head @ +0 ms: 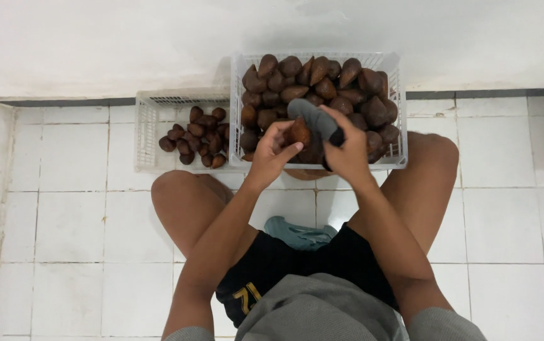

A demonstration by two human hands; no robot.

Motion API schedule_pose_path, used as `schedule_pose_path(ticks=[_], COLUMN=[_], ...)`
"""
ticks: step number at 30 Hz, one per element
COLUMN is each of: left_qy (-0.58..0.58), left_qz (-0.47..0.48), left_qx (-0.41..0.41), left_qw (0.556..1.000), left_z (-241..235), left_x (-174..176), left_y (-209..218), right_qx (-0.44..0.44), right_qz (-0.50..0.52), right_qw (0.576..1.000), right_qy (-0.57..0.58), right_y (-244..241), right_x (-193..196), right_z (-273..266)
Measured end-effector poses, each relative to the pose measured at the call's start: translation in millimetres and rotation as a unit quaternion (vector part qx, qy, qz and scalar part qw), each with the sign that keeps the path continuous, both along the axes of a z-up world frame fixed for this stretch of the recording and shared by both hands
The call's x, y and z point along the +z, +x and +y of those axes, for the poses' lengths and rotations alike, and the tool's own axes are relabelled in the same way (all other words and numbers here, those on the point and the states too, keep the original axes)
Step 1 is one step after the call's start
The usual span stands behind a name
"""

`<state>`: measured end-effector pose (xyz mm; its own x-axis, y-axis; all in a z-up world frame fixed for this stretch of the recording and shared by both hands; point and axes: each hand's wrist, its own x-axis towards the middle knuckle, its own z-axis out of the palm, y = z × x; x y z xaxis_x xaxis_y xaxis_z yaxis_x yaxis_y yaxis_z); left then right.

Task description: The person sits on a tiled floor and wipes the surface of brown breadfruit with a gray cloth. They pick up individual fruits from a large white crate, rub them thoroughly, and place them into a smaller white crate to the left. The process is repeated for multiple fruits.

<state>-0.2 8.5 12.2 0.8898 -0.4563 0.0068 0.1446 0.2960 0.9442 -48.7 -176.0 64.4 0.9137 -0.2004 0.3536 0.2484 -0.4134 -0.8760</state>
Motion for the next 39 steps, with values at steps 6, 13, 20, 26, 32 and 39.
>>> schedule_pose_path(ticks=[6,13,20,26,32,39], left_qy=[-0.117,0.075,-0.037,-0.169,-0.057,0.002], left_qz=[0.106,-0.057,0.062,0.182,0.125,0.093], left_qx=[0.018,0.058,0.025,0.011,0.023,-0.016], left_qw=[0.987,0.994,0.997,0.969,0.99,0.996], left_z=[-5.3,-8.2,-5.2,-3.1,-5.7,-2.7], left_x=[18.7,15.0,-6.2,12.6,-1.9,26.0], left_y=[0.6,-2.2,0.1,2.3,4.4,-9.9], right_qx=[-0.059,-0.031,-0.043,-0.084,-0.026,-0.02], right_qz=[-0.06,-0.129,0.067,-0.042,-0.158,-0.005], right_qw=[0.996,0.99,0.988,0.993,0.982,0.997], right_qy=[0.021,-0.042,0.133,0.071,-0.099,0.079], right_y=[-15.3,-21.8,0.8,-16.0,-25.5,-1.2], right_x=[20.5,13.7,-6.7,9.5,6.0,-16.7], right_z=[8.6,45.3,6.2,8.4,49.1,18.7])
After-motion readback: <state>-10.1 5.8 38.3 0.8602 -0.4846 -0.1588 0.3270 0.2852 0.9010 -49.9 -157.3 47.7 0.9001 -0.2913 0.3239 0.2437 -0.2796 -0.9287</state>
